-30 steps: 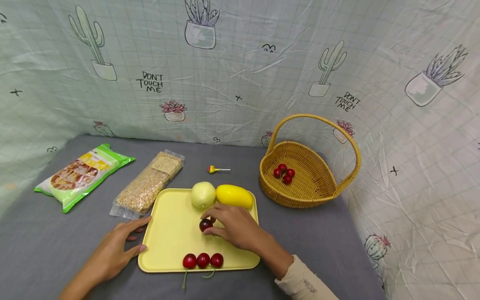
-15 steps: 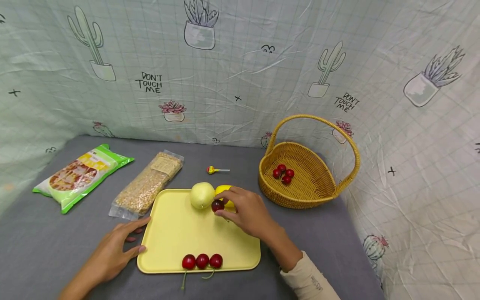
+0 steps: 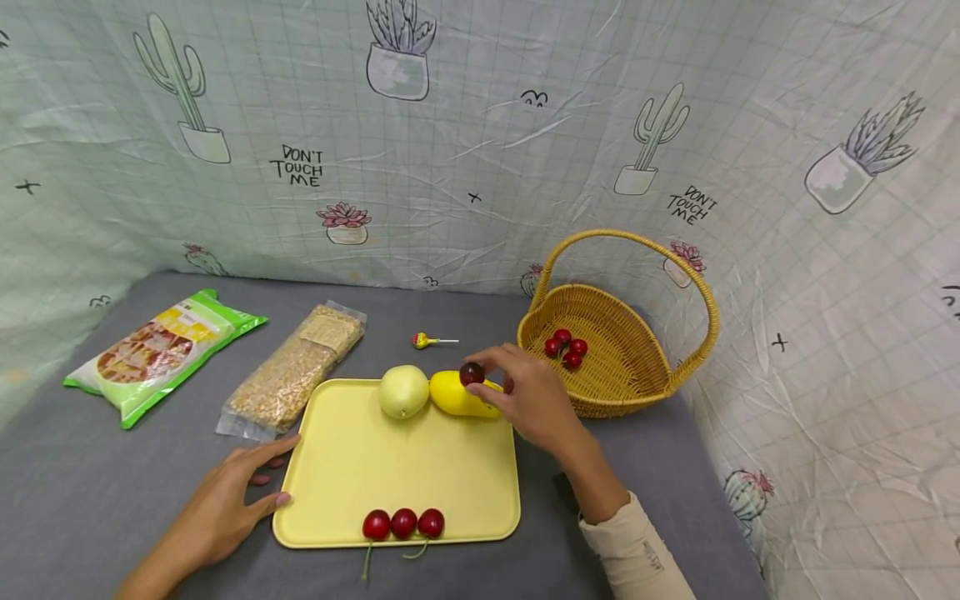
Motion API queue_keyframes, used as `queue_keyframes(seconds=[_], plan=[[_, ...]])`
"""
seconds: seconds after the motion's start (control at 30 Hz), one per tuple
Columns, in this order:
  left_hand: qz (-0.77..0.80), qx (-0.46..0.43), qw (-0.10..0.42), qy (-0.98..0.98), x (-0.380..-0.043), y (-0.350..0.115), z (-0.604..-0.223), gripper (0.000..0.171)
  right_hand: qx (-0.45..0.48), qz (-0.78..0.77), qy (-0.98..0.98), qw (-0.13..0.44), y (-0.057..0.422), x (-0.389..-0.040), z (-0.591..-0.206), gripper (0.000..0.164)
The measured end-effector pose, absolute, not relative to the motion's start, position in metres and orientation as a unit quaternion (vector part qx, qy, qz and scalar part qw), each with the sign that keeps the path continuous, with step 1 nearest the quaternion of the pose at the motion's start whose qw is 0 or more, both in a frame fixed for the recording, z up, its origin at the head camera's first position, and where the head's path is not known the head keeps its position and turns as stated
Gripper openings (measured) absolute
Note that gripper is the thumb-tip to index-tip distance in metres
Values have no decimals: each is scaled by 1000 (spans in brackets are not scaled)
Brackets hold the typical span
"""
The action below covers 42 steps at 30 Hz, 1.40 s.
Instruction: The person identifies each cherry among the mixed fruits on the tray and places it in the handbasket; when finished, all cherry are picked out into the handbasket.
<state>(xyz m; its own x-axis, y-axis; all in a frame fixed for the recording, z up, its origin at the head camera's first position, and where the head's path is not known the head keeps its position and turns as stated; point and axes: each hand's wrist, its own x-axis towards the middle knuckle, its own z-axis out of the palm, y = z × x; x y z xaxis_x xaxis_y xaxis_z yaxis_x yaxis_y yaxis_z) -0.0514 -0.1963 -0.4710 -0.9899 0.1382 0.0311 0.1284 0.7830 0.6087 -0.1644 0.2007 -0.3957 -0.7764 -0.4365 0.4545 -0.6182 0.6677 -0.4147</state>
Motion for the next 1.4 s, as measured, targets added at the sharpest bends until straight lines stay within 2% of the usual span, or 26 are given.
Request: queue_keyframes(seconds=[0.27,0.83,1.4], plan=[[321,73,3,944,-51,-196,-471,77,267,307,-891,199,224,-177,-394,41],[323,74,2,943,-52,-196,-472,76,176,299,-900,262,265,-203,-402,38],[324,73,21,943,-53,-197,-471,77,75,312,-917,239,307,-232,-421,34]])
